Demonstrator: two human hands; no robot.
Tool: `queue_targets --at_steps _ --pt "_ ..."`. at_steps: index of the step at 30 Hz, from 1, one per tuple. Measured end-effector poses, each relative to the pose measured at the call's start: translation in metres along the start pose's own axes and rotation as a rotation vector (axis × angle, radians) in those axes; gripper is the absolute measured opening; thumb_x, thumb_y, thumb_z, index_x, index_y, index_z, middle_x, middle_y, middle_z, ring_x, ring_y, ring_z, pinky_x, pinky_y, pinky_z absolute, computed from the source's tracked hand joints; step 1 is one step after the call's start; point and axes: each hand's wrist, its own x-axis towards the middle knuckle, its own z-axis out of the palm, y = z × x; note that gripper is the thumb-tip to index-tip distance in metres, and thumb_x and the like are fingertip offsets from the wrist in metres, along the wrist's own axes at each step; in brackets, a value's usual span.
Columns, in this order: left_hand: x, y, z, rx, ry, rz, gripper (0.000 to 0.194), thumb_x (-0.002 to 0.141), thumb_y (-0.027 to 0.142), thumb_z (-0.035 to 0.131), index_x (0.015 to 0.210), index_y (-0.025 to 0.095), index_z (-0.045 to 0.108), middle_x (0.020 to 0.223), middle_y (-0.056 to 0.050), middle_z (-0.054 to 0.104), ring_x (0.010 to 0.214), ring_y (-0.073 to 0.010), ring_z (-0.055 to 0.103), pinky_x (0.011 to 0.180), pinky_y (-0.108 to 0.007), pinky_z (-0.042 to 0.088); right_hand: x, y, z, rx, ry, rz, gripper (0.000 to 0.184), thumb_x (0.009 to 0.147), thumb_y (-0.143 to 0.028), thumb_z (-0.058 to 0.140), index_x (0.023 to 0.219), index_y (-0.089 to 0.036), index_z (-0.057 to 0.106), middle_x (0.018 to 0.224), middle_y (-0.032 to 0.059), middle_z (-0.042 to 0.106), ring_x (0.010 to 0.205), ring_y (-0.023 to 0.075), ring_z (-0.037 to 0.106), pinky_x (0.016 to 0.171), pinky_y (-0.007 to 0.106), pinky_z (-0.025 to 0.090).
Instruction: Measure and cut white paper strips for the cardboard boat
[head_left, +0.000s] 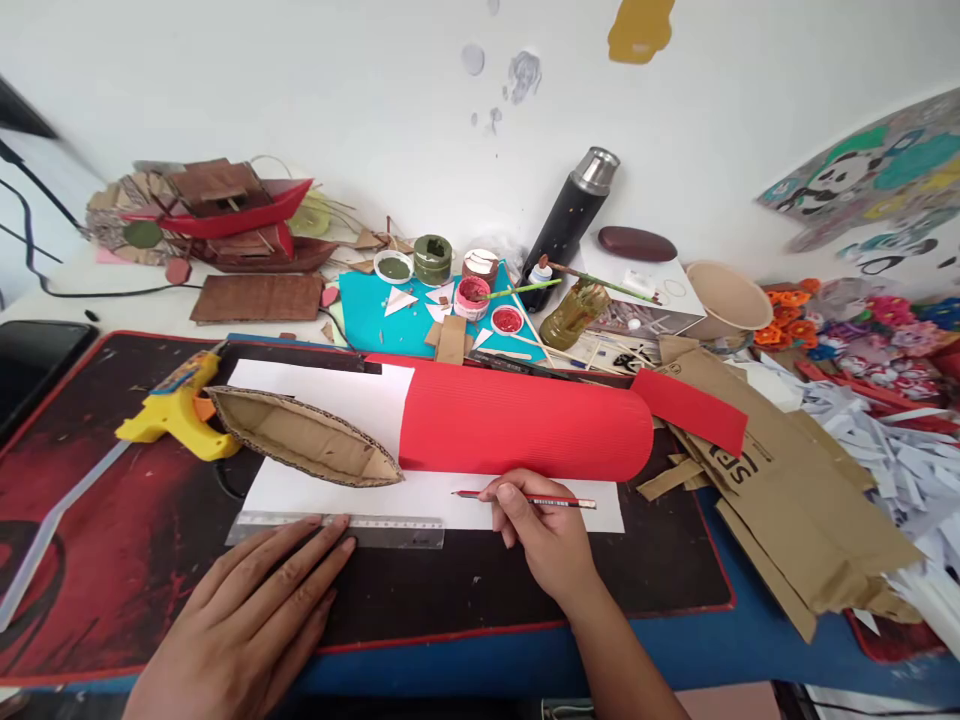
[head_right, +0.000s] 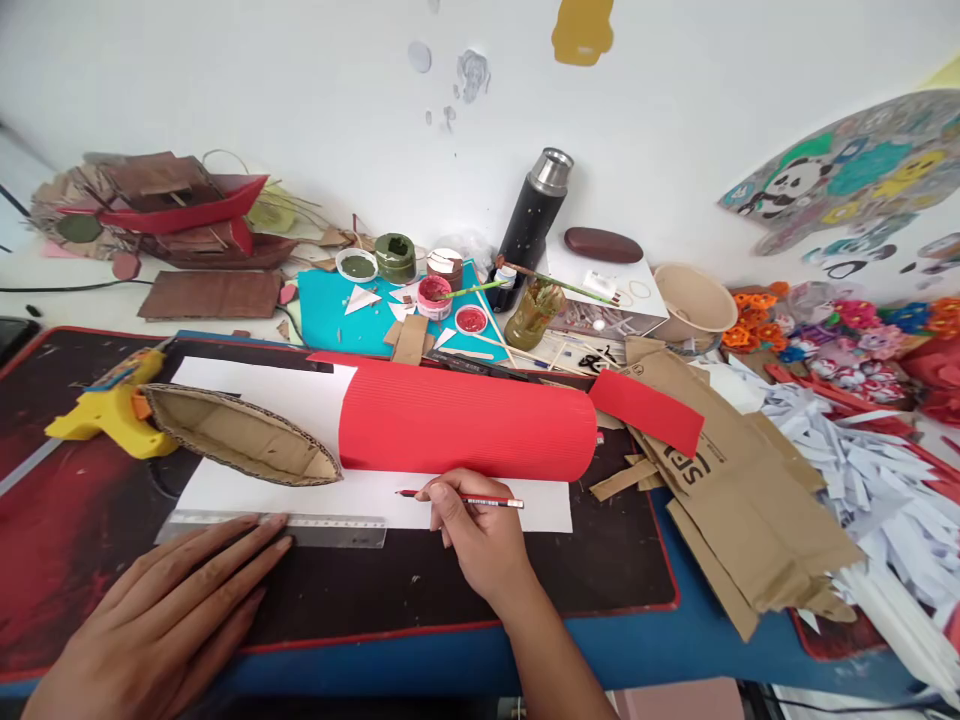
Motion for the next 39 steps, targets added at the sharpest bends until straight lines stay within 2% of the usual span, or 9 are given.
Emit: queue_targets --at_steps 5,14,23,34,39 --pt "0.0011 -0.0012 0.0001 -0.001 0.000 0.025 0.040 0.102 0.020 0.059 0.140 0.015 0.072 0.142 -0.010 0.077 0.130 -0.0295 0.066 0.123 -0.042 0.038 -0.0001 0.0013 0.0004 -0.026 0.017 0.008 0.045 0.107 -0.058 0.065 0.091 -0.019 0.079 0.064 -0.0001 0.064 0.049 0.0121 0.054 0.049 0.025 0.042" --pt "0.0021 -0.0008 0.0000 -0.003 0.008 0.019 0.044 0.102 0.020 0.059 0.144 0.018 0.071 0.140 -0.008 0.078 0.130 -0.0279 0.067 0.120 -0.039 0.041 0.0003 0.0010 0.0000 -0.030 0.031 0.022 0.049 0.105 -0.064 0.064 0.089 -0.019 0.077 0.062 -0.0007 0.063 0.048 0.0126 0.053 0.048 0.025 0.042" --pt "-0.0003 -0.0015 0.0006 0.004 -0.001 -0.001 0.047 0.102 0.020 0.059 0.149 0.019 0.067 0.142 -0.007 0.077 0.129 -0.0281 0.068 0.117 -0.041 0.044 0.0003 -0.0003 0.0000 -0.044 -0.009 0.030 0.049 0.105 -0.063 0.064 0.088 -0.019 0.078 0.064 0.0004 0.065 0.051 0.0133 0.056 0.050 0.025 0.044" --pt "-0.0020 -0.0005 0.0014 0.001 -0.007 -0.018 0.054 0.103 0.020 0.058 0.158 0.023 0.060 0.142 -0.005 0.077 0.130 -0.0268 0.069 0.117 -0.040 0.047 0.0008 -0.0013 0.0000 -0.051 0.042 0.020 0.048 0.106 -0.062 0.063 0.087 -0.020 0.076 0.060 -0.0015 0.062 0.047 0.0126 0.054 0.049 0.025 0.042" --pt "0.0005 -0.0005 0.0013 -0.010 -0.004 -0.022 0.053 0.103 0.019 0.059 0.156 0.022 0.062 0.142 -0.006 0.077 0.129 -0.0267 0.069 0.117 -0.040 0.046 0.0002 -0.0005 -0.0004 -0.047 0.018 0.024 0.048 0.105 -0.062 0.064 0.087 -0.020 0.076 0.062 -0.0007 0.063 0.048 0.0125 0.055 0.049 0.025 0.043"
